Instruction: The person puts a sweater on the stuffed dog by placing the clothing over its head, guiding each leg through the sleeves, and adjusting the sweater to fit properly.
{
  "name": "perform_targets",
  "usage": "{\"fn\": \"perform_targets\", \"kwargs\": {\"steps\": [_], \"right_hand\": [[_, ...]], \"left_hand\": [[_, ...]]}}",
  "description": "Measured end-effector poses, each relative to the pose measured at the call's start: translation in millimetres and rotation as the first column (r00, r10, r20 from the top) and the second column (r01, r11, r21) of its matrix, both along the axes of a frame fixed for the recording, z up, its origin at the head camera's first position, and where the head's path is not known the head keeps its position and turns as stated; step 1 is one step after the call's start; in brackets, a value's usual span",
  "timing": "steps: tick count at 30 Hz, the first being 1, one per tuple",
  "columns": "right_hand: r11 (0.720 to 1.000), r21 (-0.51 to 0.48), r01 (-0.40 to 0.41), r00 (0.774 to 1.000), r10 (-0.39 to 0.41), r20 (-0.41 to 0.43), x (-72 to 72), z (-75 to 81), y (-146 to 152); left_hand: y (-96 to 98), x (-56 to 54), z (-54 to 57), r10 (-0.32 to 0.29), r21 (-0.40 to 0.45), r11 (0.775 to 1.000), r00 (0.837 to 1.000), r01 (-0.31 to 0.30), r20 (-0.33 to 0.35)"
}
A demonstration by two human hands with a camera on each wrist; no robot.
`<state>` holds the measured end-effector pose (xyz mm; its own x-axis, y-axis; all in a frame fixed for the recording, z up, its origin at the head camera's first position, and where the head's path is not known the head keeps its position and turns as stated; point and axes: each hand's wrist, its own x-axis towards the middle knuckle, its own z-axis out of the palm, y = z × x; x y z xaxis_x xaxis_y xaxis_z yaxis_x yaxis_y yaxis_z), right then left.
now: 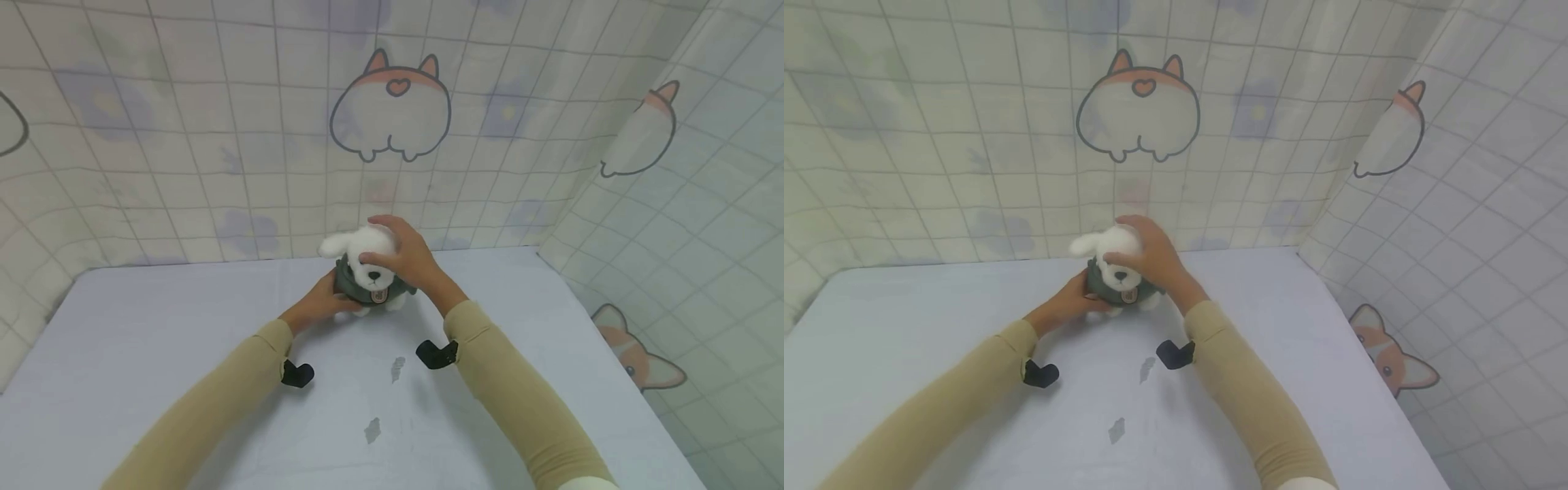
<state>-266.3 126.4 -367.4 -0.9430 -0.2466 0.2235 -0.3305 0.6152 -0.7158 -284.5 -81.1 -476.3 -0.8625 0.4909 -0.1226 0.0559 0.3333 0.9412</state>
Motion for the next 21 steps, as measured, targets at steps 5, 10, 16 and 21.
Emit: {"fn": "perform_targets", "kwargs": {"steps": [5, 10, 16, 21], "right_hand": [[0.994, 0.105, -0.028, 0.999, 0.031, -0.020, 0.0, -0.2, -6], [0.988, 0.154, -0.018, 1.000, 0.019, -0.005, -1.6, 5.6, -6], [0.985, 0.172, 0.016, 1.000, -0.019, 0.017, -0.1, 7.9, 1], [0.989, 0.144, 0.036, 0.999, -0.040, 0.021, 1.5, 6.9, 7]], "left_hand": [[2.2, 0.9, -3.1, 0.003, 0.014, 1.000, 1.000, -0.002, -0.027], [4.0, -2.0, -1.5, 0.023, -0.013, 1.000, 0.998, -0.024, -0.057], [1.3, 0.0, 5.3, 0.031, -0.080, 0.996, 0.995, -0.039, -0.100], [-6.9, -0.3, 7.9, 0.031, -0.134, 0.990, 0.991, -0.049, -0.133]]}}
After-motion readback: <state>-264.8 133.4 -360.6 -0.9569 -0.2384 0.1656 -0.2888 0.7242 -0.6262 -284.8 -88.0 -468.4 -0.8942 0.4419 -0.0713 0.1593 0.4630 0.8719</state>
